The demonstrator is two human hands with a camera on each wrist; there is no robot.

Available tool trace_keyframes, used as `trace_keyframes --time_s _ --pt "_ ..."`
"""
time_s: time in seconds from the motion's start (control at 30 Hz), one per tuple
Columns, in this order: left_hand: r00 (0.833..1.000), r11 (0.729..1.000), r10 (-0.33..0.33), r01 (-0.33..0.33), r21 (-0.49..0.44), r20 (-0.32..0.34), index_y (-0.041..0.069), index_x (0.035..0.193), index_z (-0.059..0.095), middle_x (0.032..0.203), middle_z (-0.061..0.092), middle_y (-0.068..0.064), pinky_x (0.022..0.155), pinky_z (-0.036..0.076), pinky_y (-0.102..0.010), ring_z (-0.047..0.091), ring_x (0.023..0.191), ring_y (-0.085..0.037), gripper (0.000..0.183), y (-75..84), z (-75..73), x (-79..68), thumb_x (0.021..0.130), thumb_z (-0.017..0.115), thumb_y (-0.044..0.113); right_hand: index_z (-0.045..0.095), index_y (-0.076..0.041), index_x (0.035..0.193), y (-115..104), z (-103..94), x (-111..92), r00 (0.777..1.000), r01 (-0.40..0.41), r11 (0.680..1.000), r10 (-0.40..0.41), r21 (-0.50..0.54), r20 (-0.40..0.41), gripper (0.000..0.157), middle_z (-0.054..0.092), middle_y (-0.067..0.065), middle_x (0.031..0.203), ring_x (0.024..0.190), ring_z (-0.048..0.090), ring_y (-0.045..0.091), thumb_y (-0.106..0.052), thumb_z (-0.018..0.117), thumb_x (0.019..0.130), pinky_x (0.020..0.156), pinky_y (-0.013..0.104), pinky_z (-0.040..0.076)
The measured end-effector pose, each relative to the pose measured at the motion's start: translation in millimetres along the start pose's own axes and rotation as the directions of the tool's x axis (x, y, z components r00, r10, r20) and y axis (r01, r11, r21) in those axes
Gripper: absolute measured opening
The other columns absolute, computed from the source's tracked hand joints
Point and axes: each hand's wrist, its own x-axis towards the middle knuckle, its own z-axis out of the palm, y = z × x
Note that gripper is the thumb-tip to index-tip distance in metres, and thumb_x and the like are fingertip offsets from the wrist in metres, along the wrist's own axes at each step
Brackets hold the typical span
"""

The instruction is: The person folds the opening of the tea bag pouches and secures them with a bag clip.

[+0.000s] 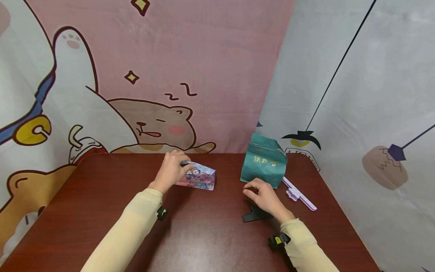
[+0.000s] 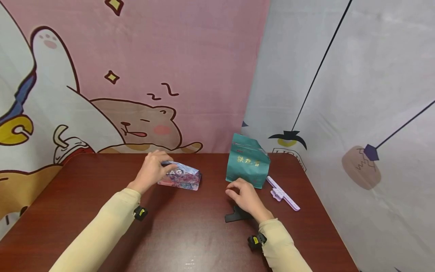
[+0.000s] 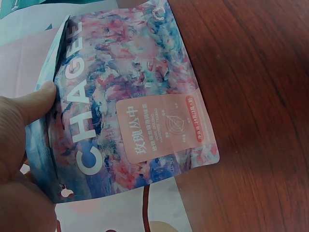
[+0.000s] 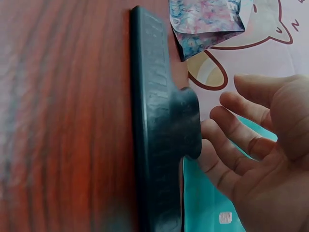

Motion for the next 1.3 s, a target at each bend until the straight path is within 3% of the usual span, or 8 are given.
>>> trace_keyframes --time_s 0.6,0.8,1.0,1.3 --pt "1.000 1.000 0.003 -0.003 0.002 -0.004 0.007 0.084 0.080 0.083 0.072 -0.004 0.085 0.044 -0.050 0.061 0.088 -0.026 0.014 1.0 -0.9 0.0 0.083 0.088 0.017 0.077 -0.012 0.096 9 -7.3 -27 0.998 -0.018 1.000 0.018 0.001 0.065 0.006 0.069 -0.007 0.095 0.088 0.062 0.009 -0.011 0.079 0.090 0.074 0.028 0.051" --pt "1.000 1.000 -0.009 0.009 -0.007 0.000 0.007 0.085 0.080 0.083 0.072 -0.004 0.087 0.044 -0.052 0.062 0.088 -0.026 0.013 -0.1 -0.1 -0.5 0.083 0.088 0.017 0.076 -0.014 0.094 9 -7.7 -32 0.996 -0.014 1.000 0.015 -0.012 0.090 0.007 0.068 -0.006 0.094 0.087 0.063 0.012 -0.012 0.081 0.089 0.075 0.032 0.052" --pt "1.000 1.000 -0.010 0.010 0.001 0.003 0.007 0.086 0.080 0.085 0.073 -0.005 0.088 0.044 -0.052 0.062 0.090 -0.026 0.014 -0.3 -0.2 -0.5 0.083 0.088 0.018 0.075 -0.016 0.090 10 -8.3 -35 0.993 0.019 0.999 -0.015 -0.033 0.114 0.007 0.067 -0.005 0.093 0.088 0.065 0.018 -0.012 0.081 0.089 0.077 0.035 0.053" --pt "1.000 1.000 -0.017 0.017 -0.001 0.011 0.007 0.086 0.081 0.085 0.073 -0.005 0.084 0.043 -0.047 0.061 0.089 -0.026 0.012 -1.5 0.8 -0.1 0.084 0.087 0.017 0.069 -0.021 0.082 14 -6.9 -37 0.993 0.064 0.997 -0.060 -0.038 0.098 0.018 0.065 -0.007 0.090 0.088 0.062 0.013 -0.010 0.083 0.086 0.078 0.034 0.052"
